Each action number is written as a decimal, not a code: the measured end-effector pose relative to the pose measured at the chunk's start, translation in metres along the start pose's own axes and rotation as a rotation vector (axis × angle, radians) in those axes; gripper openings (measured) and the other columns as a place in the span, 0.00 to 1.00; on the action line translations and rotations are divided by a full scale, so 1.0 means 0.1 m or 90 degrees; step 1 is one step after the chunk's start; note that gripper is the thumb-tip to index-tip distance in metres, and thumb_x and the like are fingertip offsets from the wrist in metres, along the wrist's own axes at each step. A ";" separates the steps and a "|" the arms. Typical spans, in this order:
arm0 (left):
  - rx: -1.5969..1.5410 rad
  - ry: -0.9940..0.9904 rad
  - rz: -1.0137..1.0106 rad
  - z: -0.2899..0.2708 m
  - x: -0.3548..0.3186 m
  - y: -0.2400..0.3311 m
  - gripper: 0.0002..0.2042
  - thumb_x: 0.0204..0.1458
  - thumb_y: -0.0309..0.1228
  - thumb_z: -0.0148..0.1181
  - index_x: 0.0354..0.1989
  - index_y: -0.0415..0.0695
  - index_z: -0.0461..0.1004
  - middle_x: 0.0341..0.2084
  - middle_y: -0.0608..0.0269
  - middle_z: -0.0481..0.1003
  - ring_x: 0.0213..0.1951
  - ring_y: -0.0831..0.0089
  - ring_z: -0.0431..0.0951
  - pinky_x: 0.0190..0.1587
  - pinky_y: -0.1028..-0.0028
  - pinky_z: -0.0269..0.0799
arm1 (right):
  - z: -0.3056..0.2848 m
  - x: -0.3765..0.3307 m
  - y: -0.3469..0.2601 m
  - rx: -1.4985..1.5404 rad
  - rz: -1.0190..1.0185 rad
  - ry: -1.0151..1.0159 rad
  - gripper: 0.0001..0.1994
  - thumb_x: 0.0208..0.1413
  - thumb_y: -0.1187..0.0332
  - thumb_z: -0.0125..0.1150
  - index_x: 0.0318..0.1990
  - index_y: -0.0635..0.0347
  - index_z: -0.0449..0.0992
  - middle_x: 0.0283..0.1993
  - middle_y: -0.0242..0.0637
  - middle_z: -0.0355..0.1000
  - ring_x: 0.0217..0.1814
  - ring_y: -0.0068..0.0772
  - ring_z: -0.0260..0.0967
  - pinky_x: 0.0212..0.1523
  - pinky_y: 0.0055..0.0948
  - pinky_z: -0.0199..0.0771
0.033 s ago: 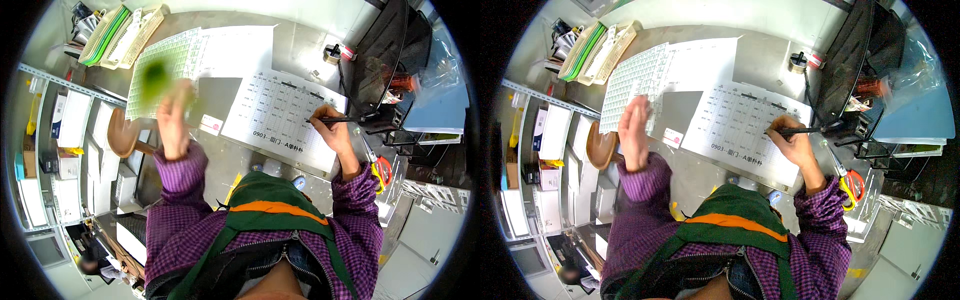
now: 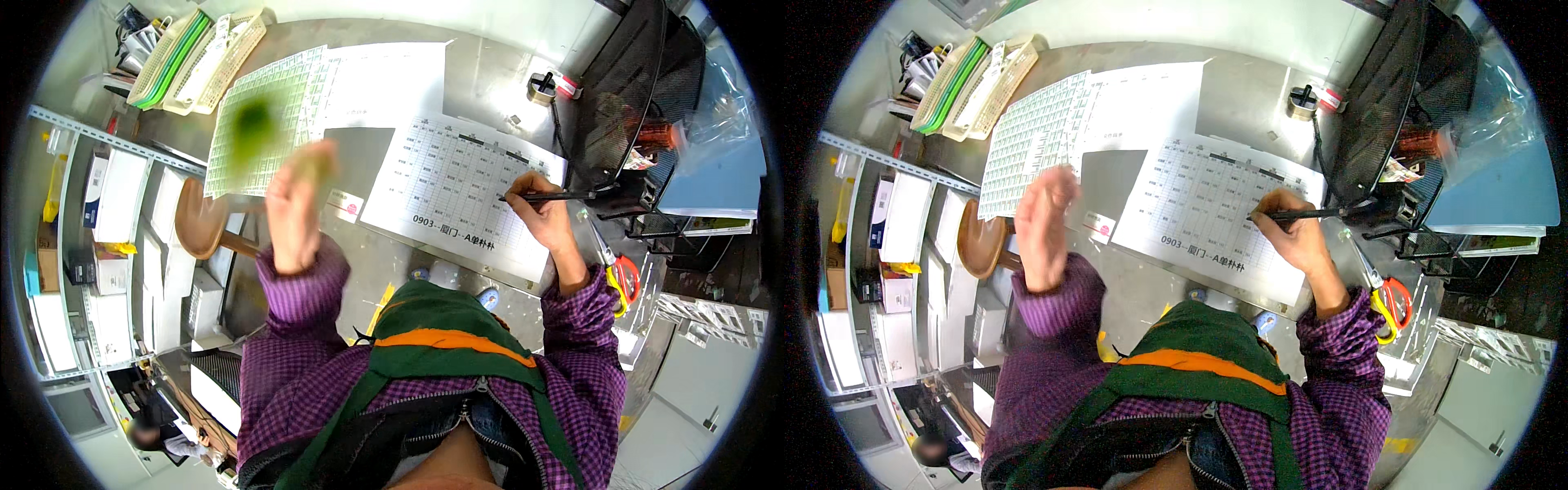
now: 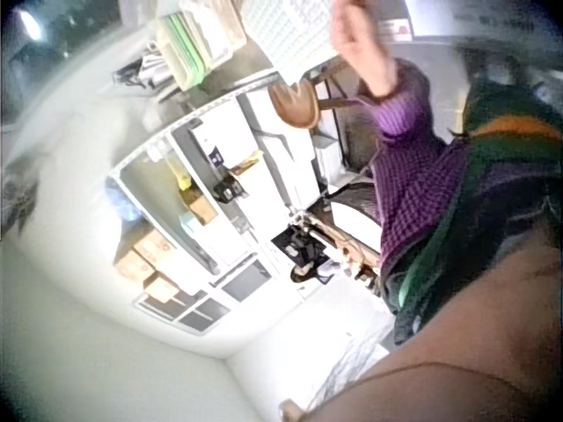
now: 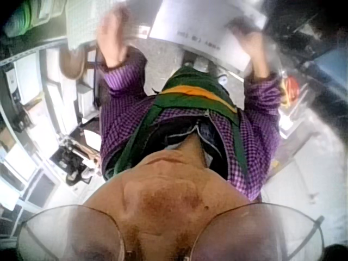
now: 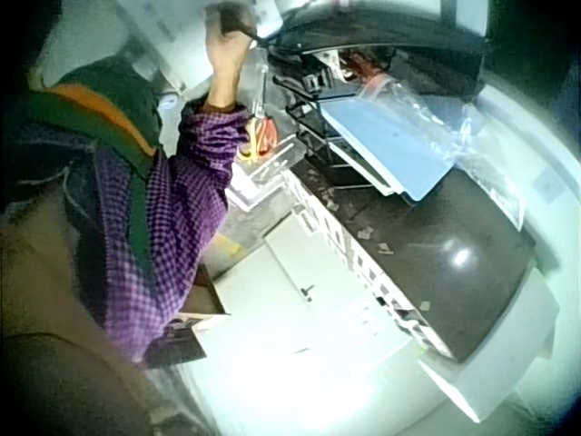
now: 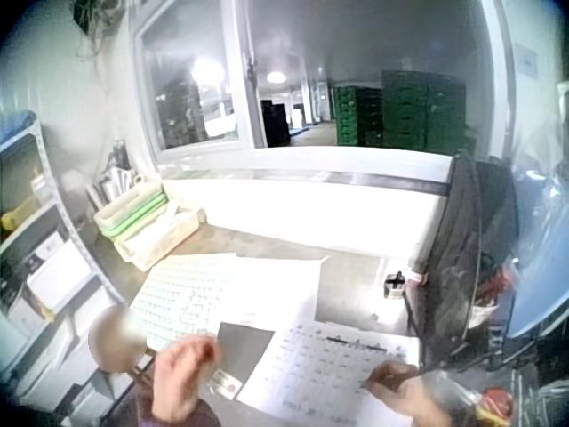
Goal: The person retrieves sheets of stickers from drawers and uses scissors to cut specific sections off while marking a checklist on a desk.
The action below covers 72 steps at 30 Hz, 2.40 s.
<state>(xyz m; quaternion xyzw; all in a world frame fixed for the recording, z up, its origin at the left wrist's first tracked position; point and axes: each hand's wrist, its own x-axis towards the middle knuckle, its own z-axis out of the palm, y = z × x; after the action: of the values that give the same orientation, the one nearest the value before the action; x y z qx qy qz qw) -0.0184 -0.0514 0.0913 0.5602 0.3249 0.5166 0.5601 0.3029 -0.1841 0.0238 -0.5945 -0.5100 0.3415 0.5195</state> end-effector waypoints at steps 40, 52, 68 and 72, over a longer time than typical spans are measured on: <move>-0.733 -0.701 0.215 1.85 -1.16 0.83 0.17 0.62 0.39 0.51 0.33 0.37 0.78 0.32 0.56 0.78 0.32 0.63 0.77 0.37 0.67 0.74 | -0.09 0.03 0.05 -0.005 0.056 -0.015 0.11 0.59 0.68 0.57 0.28 0.67 0.74 0.21 0.30 0.70 0.24 0.17 0.64 0.24 0.22 0.63; -0.728 -0.792 0.216 1.83 -1.20 0.86 0.15 0.62 0.37 0.52 0.36 0.37 0.79 0.36 0.55 0.78 0.31 0.61 0.77 0.35 0.67 0.73 | -0.13 0.00 0.01 -0.123 -0.004 0.039 0.11 0.57 0.65 0.60 0.30 0.66 0.76 0.20 0.32 0.69 0.24 0.19 0.61 0.26 0.26 0.62; -0.783 -0.997 -0.048 1.70 -1.29 0.84 0.08 0.49 0.25 0.68 0.32 0.31 0.81 0.33 0.46 0.80 0.26 0.68 0.77 0.34 0.71 0.74 | 0.00 -0.36 0.18 -0.517 -0.050 0.188 0.22 0.48 0.57 0.65 0.49 0.54 0.73 0.40 0.40 0.75 0.39 0.45 0.74 0.38 0.43 0.72; -0.755 -1.097 -0.121 1.73 -1.36 0.85 0.10 0.44 0.24 0.71 0.33 0.31 0.80 0.33 0.50 0.80 0.28 0.65 0.79 0.33 0.69 0.73 | 0.05 -0.78 -0.01 -0.502 -0.155 0.275 0.19 0.48 0.63 0.65 0.46 0.60 0.71 0.40 0.44 0.70 0.42 0.50 0.70 0.38 0.44 0.72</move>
<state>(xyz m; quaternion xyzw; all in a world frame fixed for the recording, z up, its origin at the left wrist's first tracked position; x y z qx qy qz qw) 0.0917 -0.2439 0.1722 0.3464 -0.4458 -0.0266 0.8250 0.2785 -0.2580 0.0138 -0.7399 -0.5473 -0.0737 0.3842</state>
